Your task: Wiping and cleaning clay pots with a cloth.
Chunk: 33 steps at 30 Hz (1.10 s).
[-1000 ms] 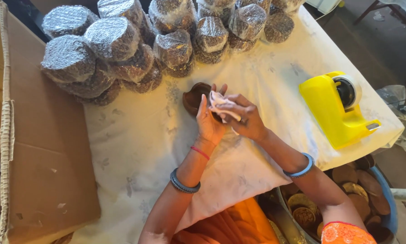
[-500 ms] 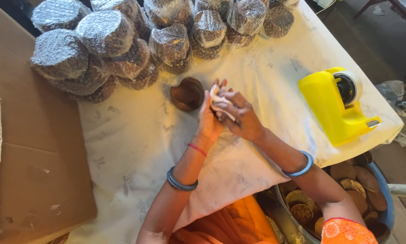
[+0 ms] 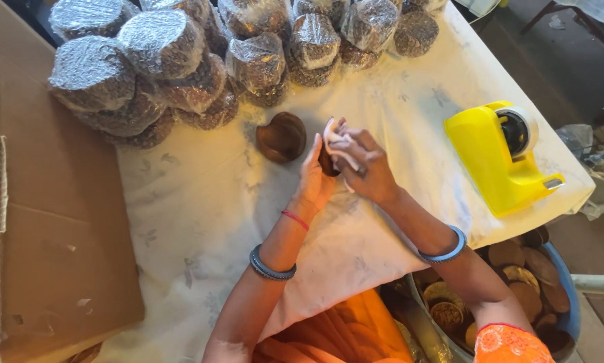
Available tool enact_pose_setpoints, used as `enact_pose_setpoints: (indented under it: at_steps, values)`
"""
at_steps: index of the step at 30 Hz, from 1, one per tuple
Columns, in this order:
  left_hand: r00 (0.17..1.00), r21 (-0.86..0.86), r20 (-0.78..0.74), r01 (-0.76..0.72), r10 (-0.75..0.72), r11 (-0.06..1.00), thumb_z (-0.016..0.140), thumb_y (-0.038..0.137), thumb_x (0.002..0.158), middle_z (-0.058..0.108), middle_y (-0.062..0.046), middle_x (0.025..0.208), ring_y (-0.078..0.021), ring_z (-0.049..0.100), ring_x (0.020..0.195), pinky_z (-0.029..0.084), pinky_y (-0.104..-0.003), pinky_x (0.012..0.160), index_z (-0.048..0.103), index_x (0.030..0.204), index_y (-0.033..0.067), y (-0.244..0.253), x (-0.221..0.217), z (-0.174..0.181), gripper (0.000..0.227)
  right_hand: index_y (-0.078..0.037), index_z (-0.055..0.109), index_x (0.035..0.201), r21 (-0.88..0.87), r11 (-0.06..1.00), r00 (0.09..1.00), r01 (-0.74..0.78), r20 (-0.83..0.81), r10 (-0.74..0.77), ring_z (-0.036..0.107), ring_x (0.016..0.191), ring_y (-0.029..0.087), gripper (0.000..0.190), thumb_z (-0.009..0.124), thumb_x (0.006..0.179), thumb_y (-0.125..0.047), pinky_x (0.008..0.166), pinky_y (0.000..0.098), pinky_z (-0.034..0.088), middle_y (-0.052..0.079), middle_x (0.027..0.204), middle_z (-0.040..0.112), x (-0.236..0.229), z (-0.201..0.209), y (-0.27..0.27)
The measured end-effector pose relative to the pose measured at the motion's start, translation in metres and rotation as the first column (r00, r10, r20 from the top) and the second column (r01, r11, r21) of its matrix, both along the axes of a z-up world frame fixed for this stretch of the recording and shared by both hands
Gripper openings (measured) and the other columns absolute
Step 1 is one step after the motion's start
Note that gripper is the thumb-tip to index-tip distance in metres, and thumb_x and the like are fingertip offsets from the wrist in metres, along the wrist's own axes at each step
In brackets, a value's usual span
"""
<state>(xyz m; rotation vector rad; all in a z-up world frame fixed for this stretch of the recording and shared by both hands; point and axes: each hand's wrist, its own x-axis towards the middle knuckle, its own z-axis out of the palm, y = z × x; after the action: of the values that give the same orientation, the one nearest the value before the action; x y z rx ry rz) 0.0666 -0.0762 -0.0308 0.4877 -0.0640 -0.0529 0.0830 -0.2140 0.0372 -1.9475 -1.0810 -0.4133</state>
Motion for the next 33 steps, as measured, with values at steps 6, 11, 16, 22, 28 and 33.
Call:
enact_pose_setpoints:
  at_steps: [6,11,16,22,28,33]
  values:
    - [0.999,-0.228,-0.035,-0.043,0.036,0.973,0.037,0.055,0.104,0.046,-0.005,0.158,-0.0268,0.046,0.142,0.037,-0.046,0.118,0.035,0.159,0.0154,0.011,-0.002,0.010,0.068,-0.009,0.076,0.111,-0.078,0.962,0.958,-0.261,-0.145,0.248,0.067,0.119,0.029,0.029,0.077,0.083,-0.001,0.099,0.0395,0.056,0.013,0.122,0.067,-0.007,0.003,0.006]
    - [0.998,-0.228,0.022,-0.046,0.052,0.973,0.039,0.054,0.109,0.046,-0.007,0.160,-0.0247,0.044,0.145,0.034,-0.042,0.123,0.035,0.162,0.0112,0.010,0.005,-0.009,0.068,-0.011,0.076,0.110,-0.139,0.988,0.991,-0.061,-0.127,0.043,0.068,0.116,0.030,0.030,0.077,0.082,0.000,0.096,0.0392,0.056,0.014,0.124,0.067,0.005,0.004,-0.002]
    - [0.999,-0.082,0.047,-0.022,0.026,0.996,0.039,0.055,0.108,0.043,-0.003,0.163,-0.0185,0.041,0.149,0.031,-0.037,0.124,0.034,0.164,0.0134,-0.002,0.003,-0.005,0.070,-0.011,0.075,0.113,-0.035,0.983,0.975,0.182,-0.120,-0.185,0.070,0.113,0.030,0.025,0.079,0.090,-0.003,0.094,0.0367,0.056,0.014,0.122,0.066,0.006,-0.003,0.006]
    - [1.000,-0.152,-0.012,-0.009,0.007,0.988,0.036,0.063,0.103,0.041,-0.007,0.162,-0.0272,0.043,0.145,0.036,-0.045,0.120,0.032,0.161,0.0144,0.010,-0.003,0.012,0.076,-0.010,0.072,0.112,-0.047,0.973,0.972,-0.224,-0.081,0.220,0.066,0.118,0.032,0.032,0.074,0.083,0.003,0.098,0.0383,0.055,0.013,0.126,0.063,-0.011,0.009,0.011]
    - [0.999,-0.236,-0.018,-0.051,0.048,0.970,0.039,0.062,0.104,0.048,-0.010,0.158,-0.0291,0.046,0.142,0.035,-0.045,0.121,0.035,0.161,0.0117,0.013,0.003,0.000,0.076,-0.010,0.075,0.108,-0.194,0.968,0.979,-0.159,-0.156,0.129,0.066,0.117,0.033,0.033,0.076,0.077,0.001,0.095,0.0385,0.055,0.014,0.125,0.063,0.004,0.004,-0.003]
    - [1.000,-0.111,0.022,0.013,-0.011,0.994,0.042,0.059,0.108,0.047,-0.008,0.161,-0.0227,0.045,0.147,0.032,-0.041,0.127,0.038,0.161,0.0067,0.002,0.008,-0.018,0.075,-0.010,0.075,0.113,-0.047,0.996,0.988,0.072,-0.131,-0.078,0.069,0.115,0.029,0.029,0.078,0.086,0.001,0.098,0.0376,0.055,0.012,0.124,0.064,0.005,0.001,0.004]
